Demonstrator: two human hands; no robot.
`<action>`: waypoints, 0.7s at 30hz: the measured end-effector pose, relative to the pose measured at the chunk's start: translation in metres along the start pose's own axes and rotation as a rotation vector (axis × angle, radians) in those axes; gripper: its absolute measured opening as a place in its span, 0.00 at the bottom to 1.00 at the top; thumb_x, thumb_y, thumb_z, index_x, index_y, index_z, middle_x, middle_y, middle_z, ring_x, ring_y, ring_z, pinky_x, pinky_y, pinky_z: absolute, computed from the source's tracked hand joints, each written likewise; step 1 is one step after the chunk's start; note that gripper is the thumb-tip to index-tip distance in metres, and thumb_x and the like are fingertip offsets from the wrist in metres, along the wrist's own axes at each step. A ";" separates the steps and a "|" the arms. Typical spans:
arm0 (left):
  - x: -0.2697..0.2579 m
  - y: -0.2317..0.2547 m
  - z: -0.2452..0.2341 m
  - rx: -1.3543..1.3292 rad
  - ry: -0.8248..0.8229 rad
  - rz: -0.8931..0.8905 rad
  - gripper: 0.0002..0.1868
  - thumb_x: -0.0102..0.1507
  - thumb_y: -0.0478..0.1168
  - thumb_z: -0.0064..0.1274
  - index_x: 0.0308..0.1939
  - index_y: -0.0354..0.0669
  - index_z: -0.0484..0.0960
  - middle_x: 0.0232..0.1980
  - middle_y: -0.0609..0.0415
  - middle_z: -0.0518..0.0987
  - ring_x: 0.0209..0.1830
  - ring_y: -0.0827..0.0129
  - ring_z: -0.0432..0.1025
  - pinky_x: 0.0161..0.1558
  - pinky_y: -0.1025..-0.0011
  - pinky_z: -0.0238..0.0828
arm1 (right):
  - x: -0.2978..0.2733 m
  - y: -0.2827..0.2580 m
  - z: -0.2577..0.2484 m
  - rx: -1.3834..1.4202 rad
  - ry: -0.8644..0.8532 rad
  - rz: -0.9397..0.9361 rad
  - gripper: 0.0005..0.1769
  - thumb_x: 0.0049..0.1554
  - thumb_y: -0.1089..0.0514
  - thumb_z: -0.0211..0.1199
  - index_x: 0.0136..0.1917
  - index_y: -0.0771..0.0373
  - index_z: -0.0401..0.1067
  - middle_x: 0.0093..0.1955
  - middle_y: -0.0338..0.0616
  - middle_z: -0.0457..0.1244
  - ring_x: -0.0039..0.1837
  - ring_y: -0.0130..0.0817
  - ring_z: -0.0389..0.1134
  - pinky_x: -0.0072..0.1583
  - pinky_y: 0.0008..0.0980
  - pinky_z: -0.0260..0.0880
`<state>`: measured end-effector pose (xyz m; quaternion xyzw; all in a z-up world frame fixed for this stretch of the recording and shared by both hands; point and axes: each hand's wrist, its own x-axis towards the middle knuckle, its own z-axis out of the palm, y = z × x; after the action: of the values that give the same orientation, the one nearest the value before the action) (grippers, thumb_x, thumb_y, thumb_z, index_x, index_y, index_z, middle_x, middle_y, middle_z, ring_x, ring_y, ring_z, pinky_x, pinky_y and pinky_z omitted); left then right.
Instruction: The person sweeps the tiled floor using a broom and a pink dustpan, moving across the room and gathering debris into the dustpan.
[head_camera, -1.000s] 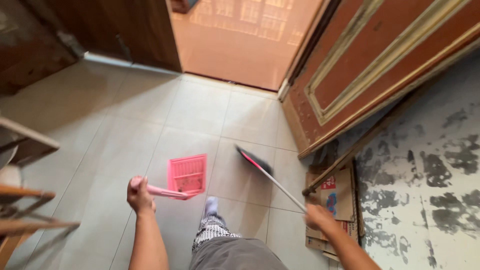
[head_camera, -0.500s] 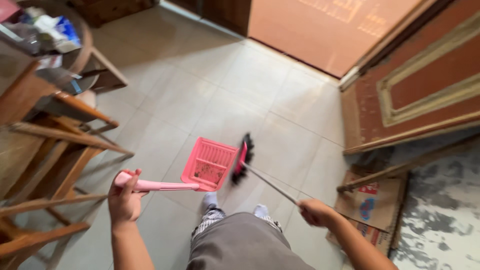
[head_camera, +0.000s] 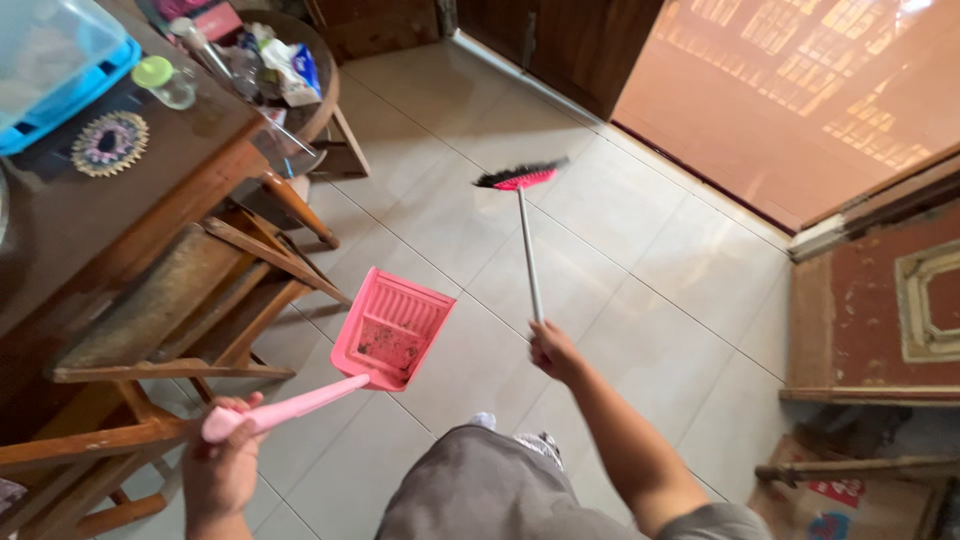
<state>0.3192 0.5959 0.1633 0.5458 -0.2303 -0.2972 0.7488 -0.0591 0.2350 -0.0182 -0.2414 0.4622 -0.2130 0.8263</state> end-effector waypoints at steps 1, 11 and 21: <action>-0.001 -0.002 -0.006 0.000 0.001 0.001 0.16 0.62 0.25 0.53 0.52 0.41 0.78 0.52 0.53 0.75 0.66 0.56 0.71 0.65 0.39 0.66 | -0.012 0.005 -0.013 -0.099 0.004 0.027 0.12 0.65 0.51 0.59 0.48 0.56 0.58 0.30 0.32 0.49 0.28 0.23 0.48 0.27 0.27 0.48; 0.027 -0.022 -0.029 -0.149 0.054 0.150 0.10 0.67 0.25 0.55 0.49 0.41 0.78 0.49 0.55 0.75 0.62 0.60 0.69 0.75 0.38 0.60 | -0.031 -0.036 -0.084 -0.857 0.109 0.341 0.16 0.60 0.58 0.61 0.60 0.63 0.73 0.34 0.35 0.56 0.28 0.24 0.50 0.28 0.27 0.49; 0.108 -0.071 0.035 -0.096 0.327 0.138 0.10 0.72 0.27 0.52 0.37 0.40 0.71 0.43 0.52 0.74 0.55 0.61 0.74 0.60 0.27 0.71 | 0.108 -0.097 -0.031 -1.234 -0.040 -0.176 0.27 0.56 0.54 0.68 0.69 0.52 0.71 0.45 0.47 0.74 0.43 0.35 0.73 0.47 0.37 0.73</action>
<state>0.3593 0.4808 0.1086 0.5333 -0.1278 -0.1631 0.8201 -0.0465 0.0897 -0.0467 -0.7155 0.4630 0.0305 0.5223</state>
